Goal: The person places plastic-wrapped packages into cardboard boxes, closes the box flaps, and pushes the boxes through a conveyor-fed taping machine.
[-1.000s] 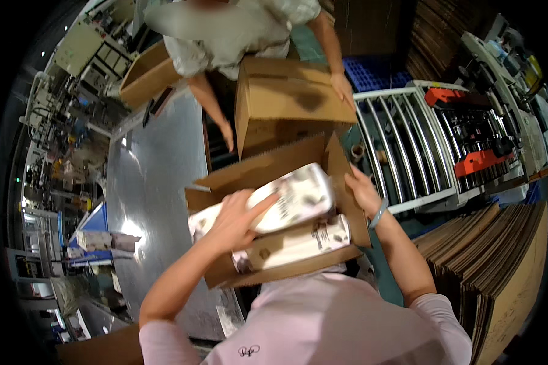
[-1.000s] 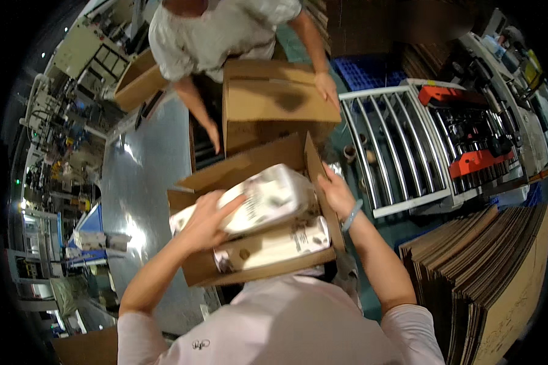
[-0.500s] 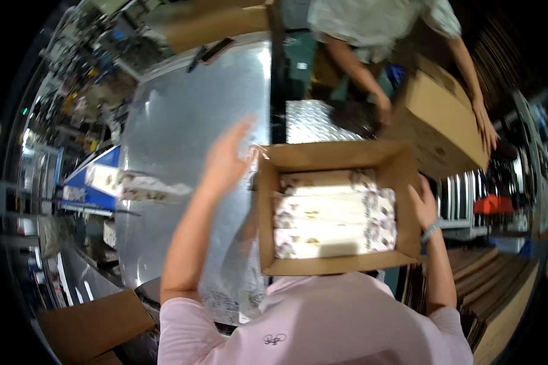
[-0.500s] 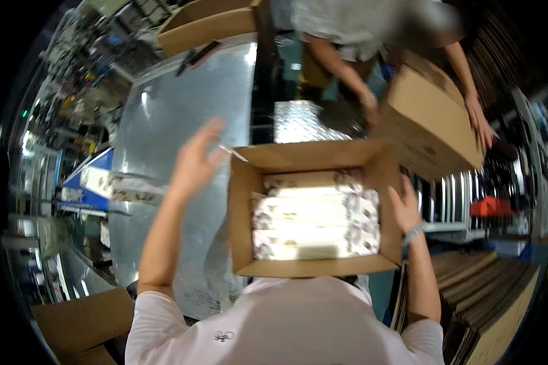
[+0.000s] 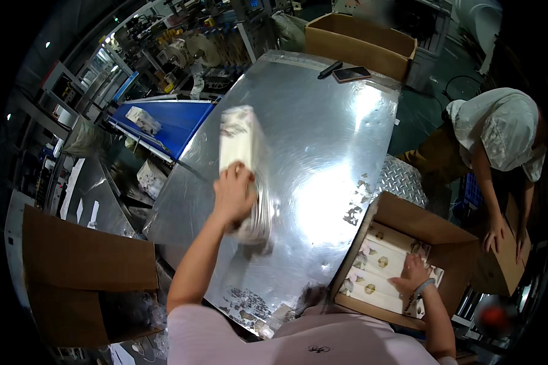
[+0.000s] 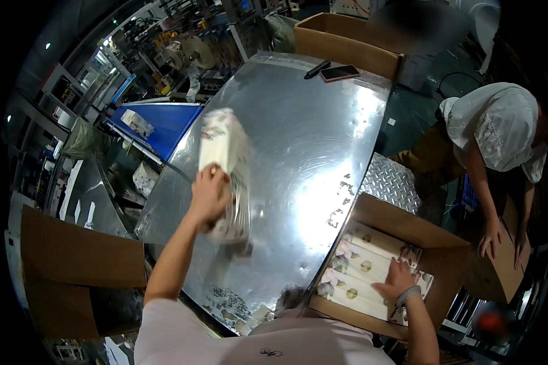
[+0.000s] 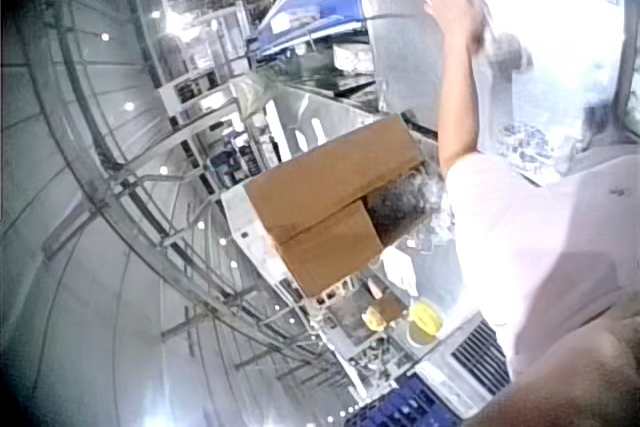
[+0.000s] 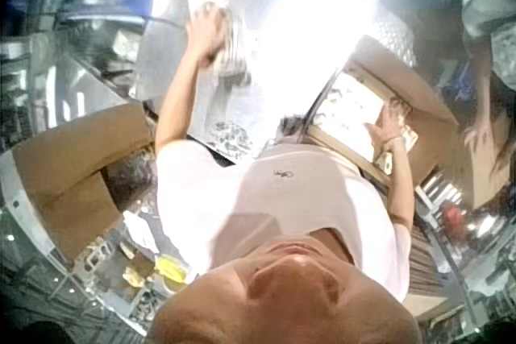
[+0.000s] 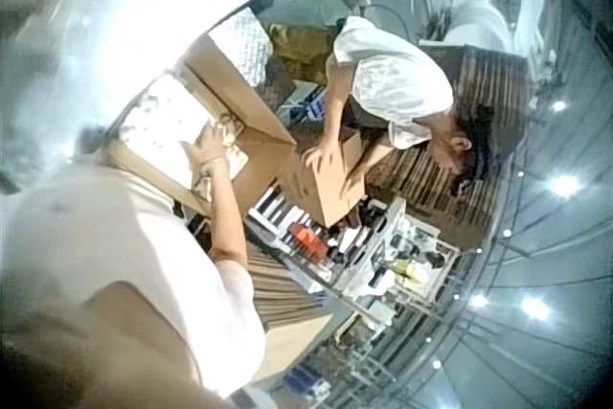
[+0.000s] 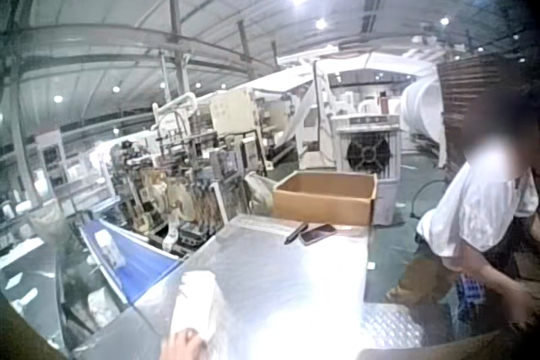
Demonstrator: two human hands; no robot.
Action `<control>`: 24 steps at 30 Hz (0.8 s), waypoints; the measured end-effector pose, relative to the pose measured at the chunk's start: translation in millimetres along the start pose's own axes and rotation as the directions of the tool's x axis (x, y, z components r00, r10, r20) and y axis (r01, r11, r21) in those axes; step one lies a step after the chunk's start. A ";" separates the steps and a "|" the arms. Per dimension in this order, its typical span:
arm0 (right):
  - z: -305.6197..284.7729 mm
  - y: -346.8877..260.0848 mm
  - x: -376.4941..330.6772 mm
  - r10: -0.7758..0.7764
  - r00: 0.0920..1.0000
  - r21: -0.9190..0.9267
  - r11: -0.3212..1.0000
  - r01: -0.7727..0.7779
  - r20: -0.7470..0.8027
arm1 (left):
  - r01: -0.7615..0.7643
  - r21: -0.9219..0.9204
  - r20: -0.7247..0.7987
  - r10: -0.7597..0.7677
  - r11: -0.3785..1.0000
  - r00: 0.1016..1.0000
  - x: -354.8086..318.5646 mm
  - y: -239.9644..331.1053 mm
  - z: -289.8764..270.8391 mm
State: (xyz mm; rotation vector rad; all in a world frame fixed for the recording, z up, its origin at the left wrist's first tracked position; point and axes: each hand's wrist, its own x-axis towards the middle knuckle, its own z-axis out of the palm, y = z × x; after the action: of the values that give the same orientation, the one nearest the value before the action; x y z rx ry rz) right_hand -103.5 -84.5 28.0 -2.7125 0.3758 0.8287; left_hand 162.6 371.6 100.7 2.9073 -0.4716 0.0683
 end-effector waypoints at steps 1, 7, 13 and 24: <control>-0.4 -12.0 -1.7 0.054 0.992 -0.062 0.997 -0.048 0.110 | -0.003 -0.014 -0.065 0.002 1.000 0.998 -11.6 4.4 -3.1; 5.2 -20.9 5.5 -0.033 0.984 -0.236 0.969 0.075 0.177 | 0.098 0.019 -0.006 -0.098 0.995 0.995 23.1 51.3 -10.4; 10.3 26.1 -3.3 0.029 0.982 -0.172 0.985 0.003 0.186 | -0.644 0.141 -0.321 0.650 0.752 0.689 -33.4 222.0 -97.3; 0.3 29.9 -7.8 0.028 0.951 0.055 0.997 -0.047 0.306 | -0.912 -0.132 0.005 0.920 0.389 0.391 -46.4 390.4 37.6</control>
State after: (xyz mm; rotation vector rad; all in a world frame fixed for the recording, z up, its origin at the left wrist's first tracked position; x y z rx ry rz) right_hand -119.7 -110.9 26.5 -2.4727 0.3770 1.2055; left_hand -4.8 15.2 132.3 2.1261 -1.9870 0.0773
